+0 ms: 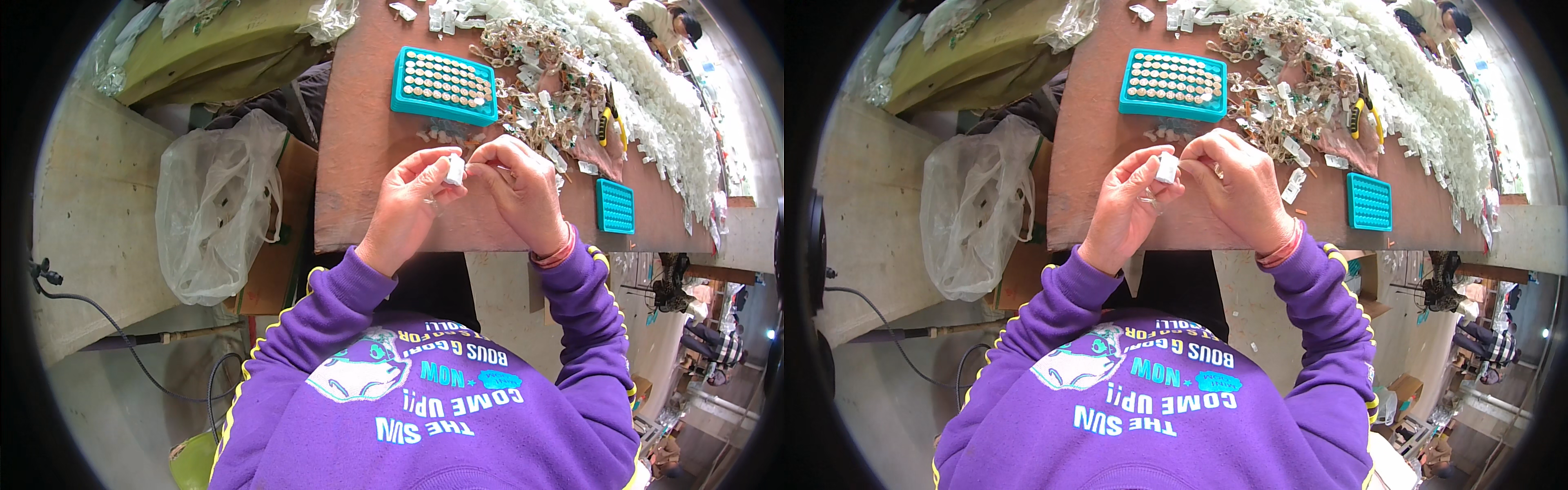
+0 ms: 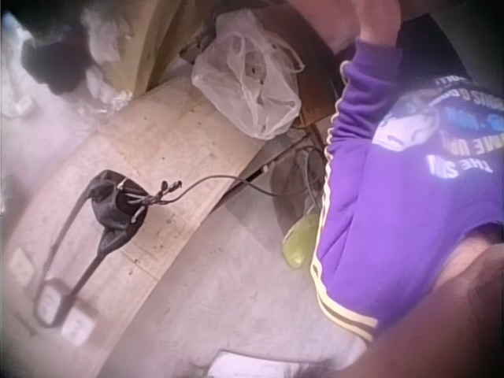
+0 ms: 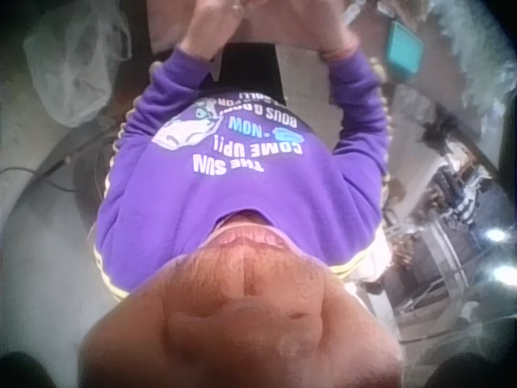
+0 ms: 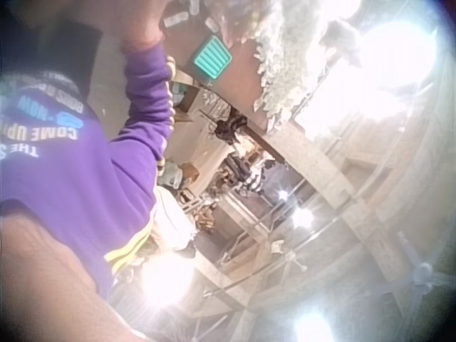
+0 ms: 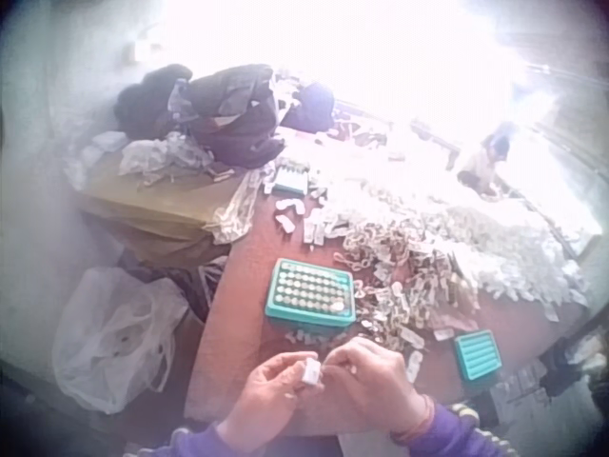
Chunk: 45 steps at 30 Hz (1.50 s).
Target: The person repeatedly picks small white plastic housings and thin wires from a cluttered table, inserts the wires into the housings, and places the assembled units into a teal tray. They also move trays and other items on the table to access materials.
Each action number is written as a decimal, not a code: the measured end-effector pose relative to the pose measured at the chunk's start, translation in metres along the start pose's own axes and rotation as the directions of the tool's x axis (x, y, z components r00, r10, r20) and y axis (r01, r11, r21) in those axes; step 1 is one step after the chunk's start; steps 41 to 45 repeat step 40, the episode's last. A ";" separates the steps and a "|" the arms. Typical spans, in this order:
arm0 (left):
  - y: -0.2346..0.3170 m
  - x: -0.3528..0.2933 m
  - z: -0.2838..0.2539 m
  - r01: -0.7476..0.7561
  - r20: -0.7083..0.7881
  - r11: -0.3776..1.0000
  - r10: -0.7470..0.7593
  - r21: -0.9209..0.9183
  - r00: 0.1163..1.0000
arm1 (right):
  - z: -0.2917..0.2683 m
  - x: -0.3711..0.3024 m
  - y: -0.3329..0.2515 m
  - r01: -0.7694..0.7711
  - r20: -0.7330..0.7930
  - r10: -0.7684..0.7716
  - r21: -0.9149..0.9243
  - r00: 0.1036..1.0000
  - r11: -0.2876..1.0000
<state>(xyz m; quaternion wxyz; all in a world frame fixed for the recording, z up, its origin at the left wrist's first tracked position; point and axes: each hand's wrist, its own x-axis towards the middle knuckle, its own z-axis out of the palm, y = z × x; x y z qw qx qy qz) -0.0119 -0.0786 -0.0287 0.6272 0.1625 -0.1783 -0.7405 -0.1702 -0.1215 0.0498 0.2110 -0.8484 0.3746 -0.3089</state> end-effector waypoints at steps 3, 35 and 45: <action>0.000 0.000 0.000 -0.005 0.009 1.000 0.005 0.007 1.000 | -0.006 0.003 -0.002 0.076 0.039 -0.074 -0.079 0.997 0.994; 0.001 -0.003 0.008 0.004 -0.071 0.996 0.002 0.089 0.997 | 0.009 -0.004 -0.011 0.051 -0.090 -0.043 0.084 0.995 0.995; -0.003 -0.003 -0.005 0.003 -0.033 0.999 -0.001 0.044 0.999 | 0.009 -0.005 -0.013 0.075 0.024 -0.074 -0.026 0.997 0.997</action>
